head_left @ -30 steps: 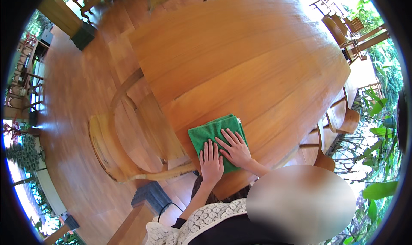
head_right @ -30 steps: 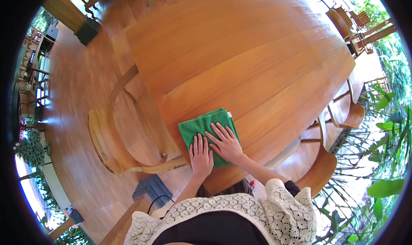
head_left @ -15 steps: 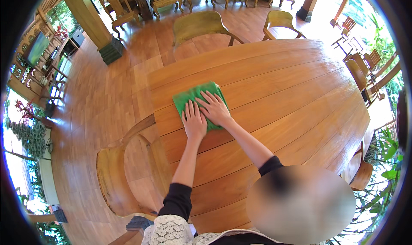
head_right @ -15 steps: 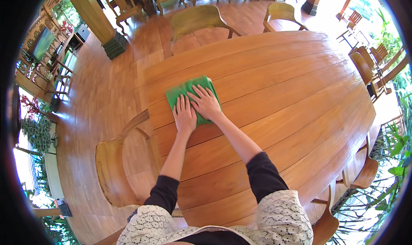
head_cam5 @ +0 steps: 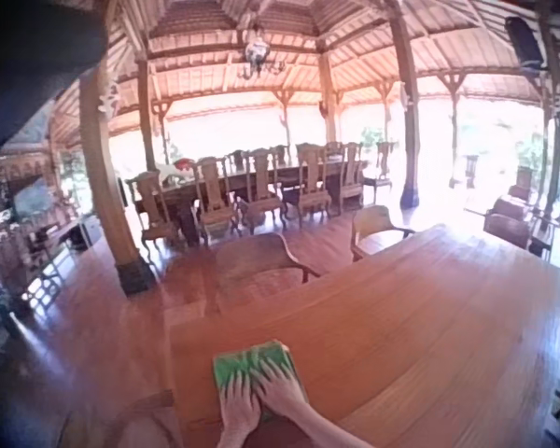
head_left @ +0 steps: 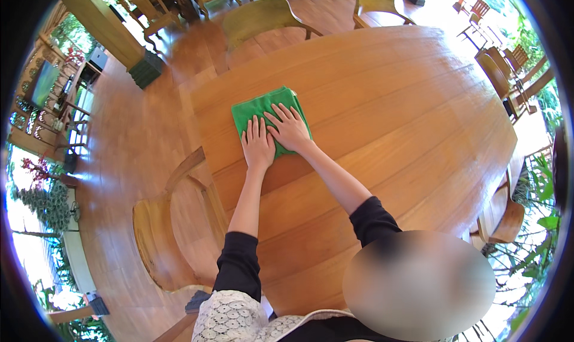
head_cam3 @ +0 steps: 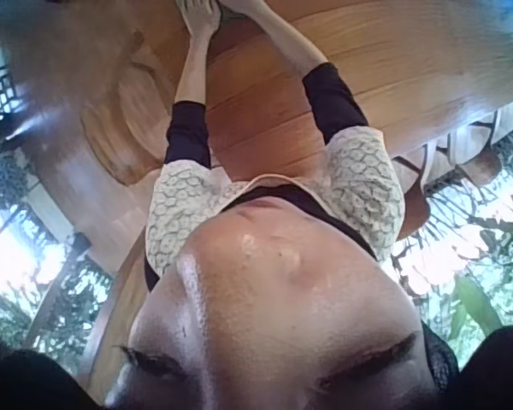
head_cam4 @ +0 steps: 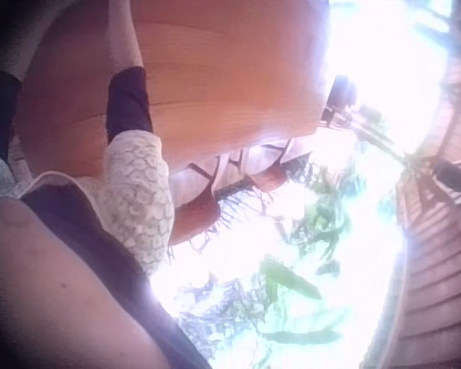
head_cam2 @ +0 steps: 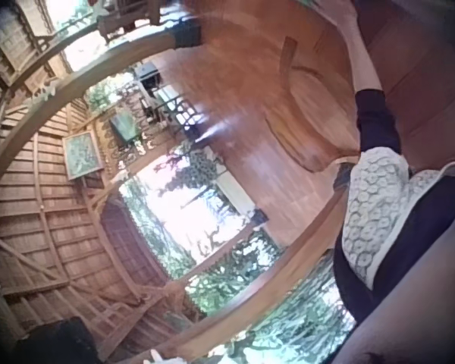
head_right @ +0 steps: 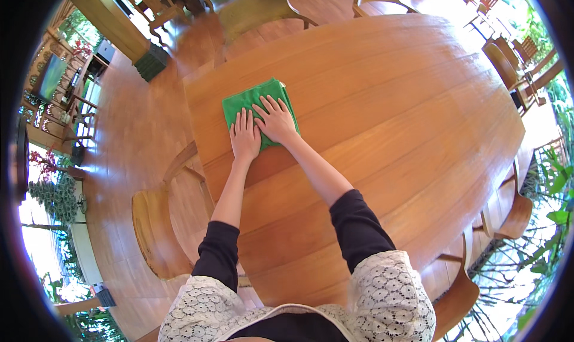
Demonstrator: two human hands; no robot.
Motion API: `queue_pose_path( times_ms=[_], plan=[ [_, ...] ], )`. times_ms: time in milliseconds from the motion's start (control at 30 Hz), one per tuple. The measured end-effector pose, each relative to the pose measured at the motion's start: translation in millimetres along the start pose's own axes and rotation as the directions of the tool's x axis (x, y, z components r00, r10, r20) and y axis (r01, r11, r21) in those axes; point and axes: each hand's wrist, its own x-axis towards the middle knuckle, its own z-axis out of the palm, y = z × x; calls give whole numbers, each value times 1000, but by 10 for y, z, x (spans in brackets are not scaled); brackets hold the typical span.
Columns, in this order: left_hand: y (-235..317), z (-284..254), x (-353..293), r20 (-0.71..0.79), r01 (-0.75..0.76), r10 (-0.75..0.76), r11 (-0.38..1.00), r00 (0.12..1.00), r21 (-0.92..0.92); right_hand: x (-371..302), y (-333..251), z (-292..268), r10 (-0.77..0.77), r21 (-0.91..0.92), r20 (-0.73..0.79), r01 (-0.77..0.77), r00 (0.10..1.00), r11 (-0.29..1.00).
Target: The person wipes a large wooden table with a green cloth, then rinses the cloth at an outdoor sink. Afterward, the person wipes a carved wooden chair, cleaning the seat, backrest, and legs.
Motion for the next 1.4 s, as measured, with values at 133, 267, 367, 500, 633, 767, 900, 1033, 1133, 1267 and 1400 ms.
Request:
queue_pose_path(
  times_ms=[133, 267, 367, 500, 633, 767, 900, 1033, 1133, 1267, 1400],
  plan=[
    [521, -502, -1015, 94, -19, 28, 996, 995, -92, -1004, -267, -573, -47, 20, 68, 46, 997, 999],
    [1169, -1163, -2219, 396, -35, 185, 933, 899, -358, -2322, -460, -1369, -5, 91, 291, -23, 957, 996],
    [1465, -1477, -3069, 499, -56, 307, 888, 811, -457, -3201, -703, -1726, 85, 50, 422, -116, 903, 992],
    [1503, -1561, -3291, 531, -79, 374, 864, 760, -497, -3554, -913, -1826, 207, -17, 426, -221, 881, 975],
    [1414, -1293, -2593, 414, -134, 363, 863, 835, -487, -2982, -654, -1667, 265, -46, 320, -264, 910, 963],
    [1186, -833, -1486, 293, -242, 327, 926, 898, -291, -2084, -294, -1219, 307, -61, 92, -302, 947, 951],
    [714, -522, -839, 124, -151, 179, 967, 976, -206, -1273, -247, -674, 237, -39, -76, -241, 968, 970],
    [617, -466, -1004, 87, -21, 32, 993, 996, -120, -1270, -383, -559, 172, 22, -73, -171, 982, 985],
    [744, -619, -1451, 151, -55, 72, 992, 986, -110, -1703, -530, -737, 167, 67, -13, -165, 986, 984],
    [1111, -1080, -2240, 309, -227, 263, 963, 914, -148, -2672, -811, -1296, 271, 118, 105, -283, 957, 952],
    [1626, -1216, -2685, 332, -337, 520, 813, 787, -475, -3585, -591, -1801, 406, 28, 216, -421, 888, 906]
  ],
)
